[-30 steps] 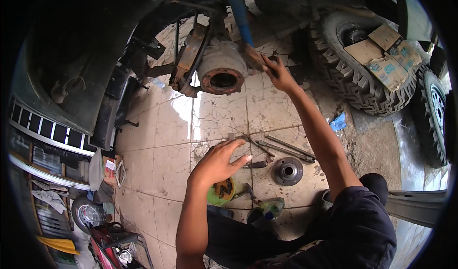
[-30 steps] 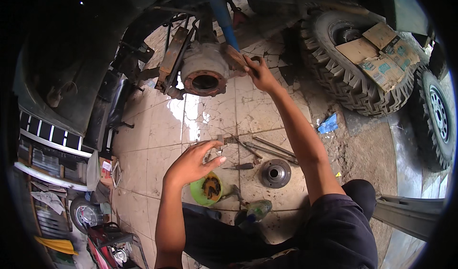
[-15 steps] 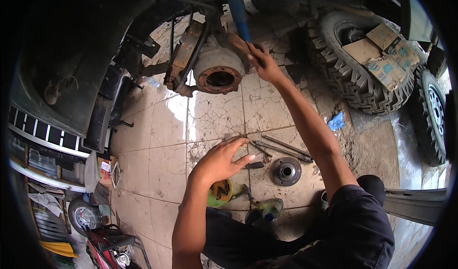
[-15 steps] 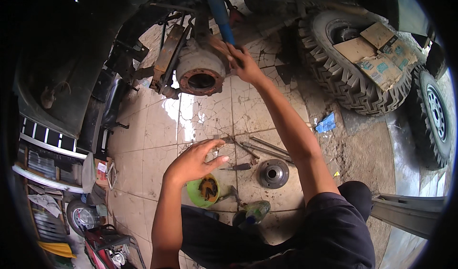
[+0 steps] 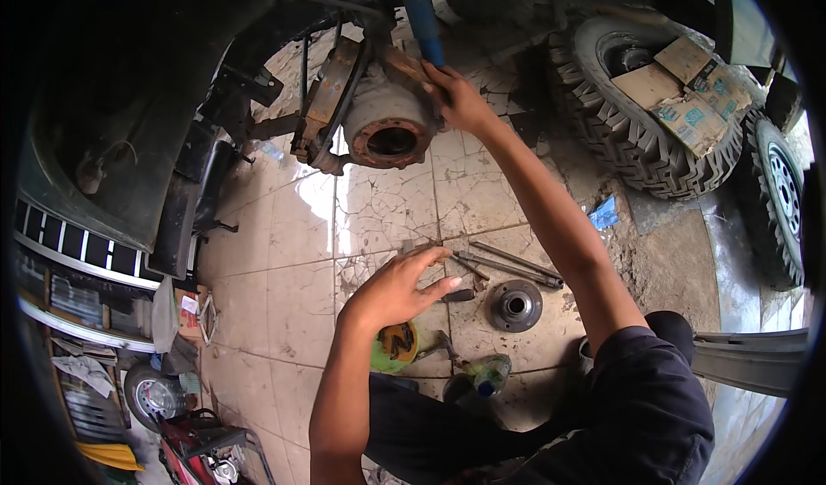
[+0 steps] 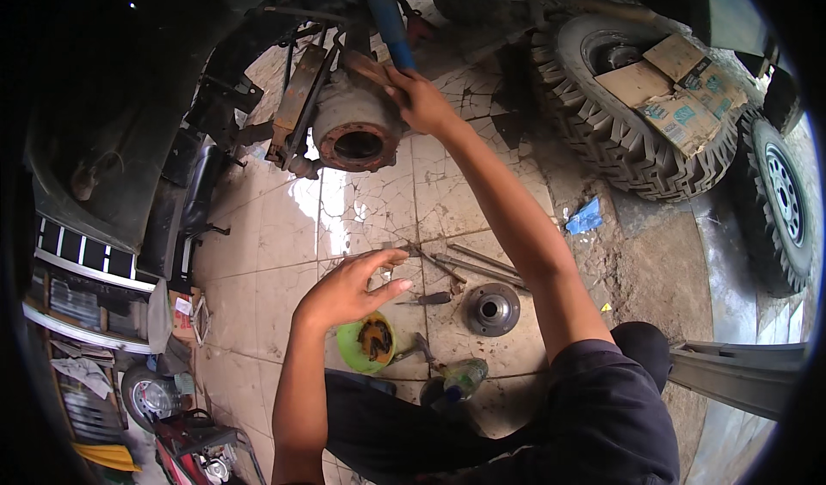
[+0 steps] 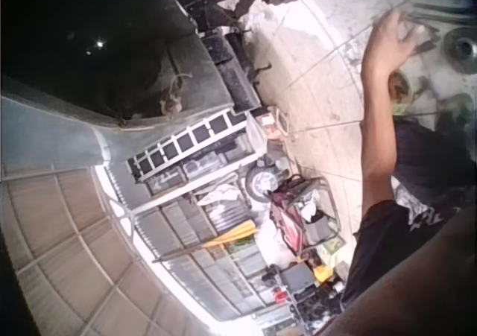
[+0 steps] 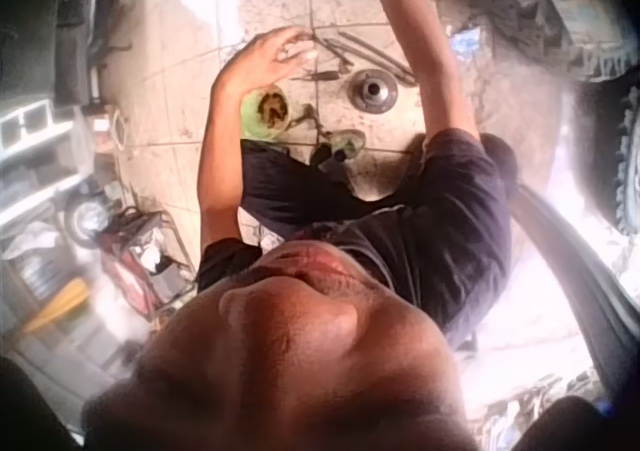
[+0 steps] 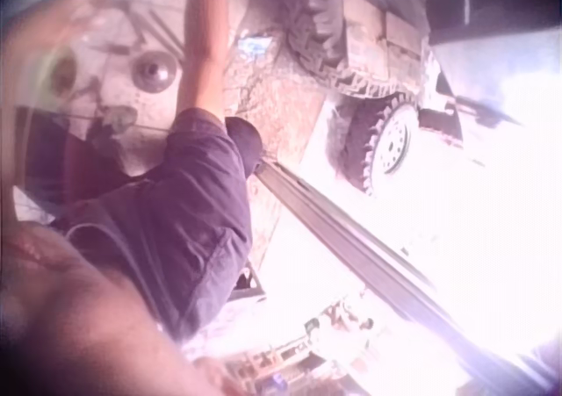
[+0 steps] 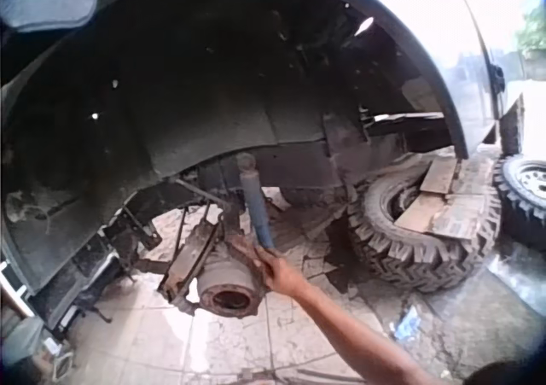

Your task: The person handles a brake drum and a wheel hub, and then cleans the brake backing plate on a vehicle using a wire brush.

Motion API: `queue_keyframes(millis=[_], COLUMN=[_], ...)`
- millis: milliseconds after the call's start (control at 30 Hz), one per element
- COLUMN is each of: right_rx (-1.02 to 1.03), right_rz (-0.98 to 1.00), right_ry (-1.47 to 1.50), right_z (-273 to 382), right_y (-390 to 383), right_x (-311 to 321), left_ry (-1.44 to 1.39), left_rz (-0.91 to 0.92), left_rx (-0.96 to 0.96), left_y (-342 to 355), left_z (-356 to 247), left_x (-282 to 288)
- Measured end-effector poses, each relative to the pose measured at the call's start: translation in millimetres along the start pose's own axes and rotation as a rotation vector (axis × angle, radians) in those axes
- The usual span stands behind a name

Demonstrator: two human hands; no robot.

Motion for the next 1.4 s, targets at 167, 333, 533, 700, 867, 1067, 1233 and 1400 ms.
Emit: queue_keyframes(millis=[167, 333, 533, 700, 867, 1067, 1233, 1400], right_rx=[-0.043, -0.043, -0.125, -0.235, -0.27, -0.277, -0.213, -0.255], right_rz=[0.033, 0.086, 0.288, 0.247, 0.374, 0.411, 0.458, 0.465], right_ry=[-0.11, -0.157, -0.23, -0.381, -0.348, -0.356, -0.308, -0.386], right_z=[-9.1, 8.7, 70.0, 48.5, 51.5, 29.7, 56.8, 32.7], right_y=[-50.1, -13.4, 11.5, 21.9, 34.9, 39.0, 36.9, 36.5], right_x=[14.9, 11.9, -6.7, -2.2, -4.4, 4.4, -2.3, 11.4], left_ry=[-0.007, 0.03, 0.057, 0.107, 0.078, 0.097, 0.057, 0.0], left_rz=[0.034, -0.003, 0.064, 0.052, 0.071, 0.072, 0.053, -0.048], left_rx=[-0.04, -0.03, -0.075, -0.085, -0.12, -0.086, -0.061, -0.108], left_y=[-0.6, -17.7, -50.3, -62.1, -90.1, -80.9, -65.4, -55.9], left_z=[7.8, -2.5, -5.6, -16.6, -14.6, -12.2, 12.9, 6.3], left_x=[-4.4, -1.4, -6.5, -10.3, -12.6, -0.3, -10.0, 7.2])
Point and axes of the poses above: each hand's wrist, its own y-axis towards the middle knuckle, its own x-axis out of the back of the hand, z = x × y, the point moved 5 cm from there along y, towards the middle knuckle, and after that the axes turned 13 degrees about x, right-handed, at the moved point
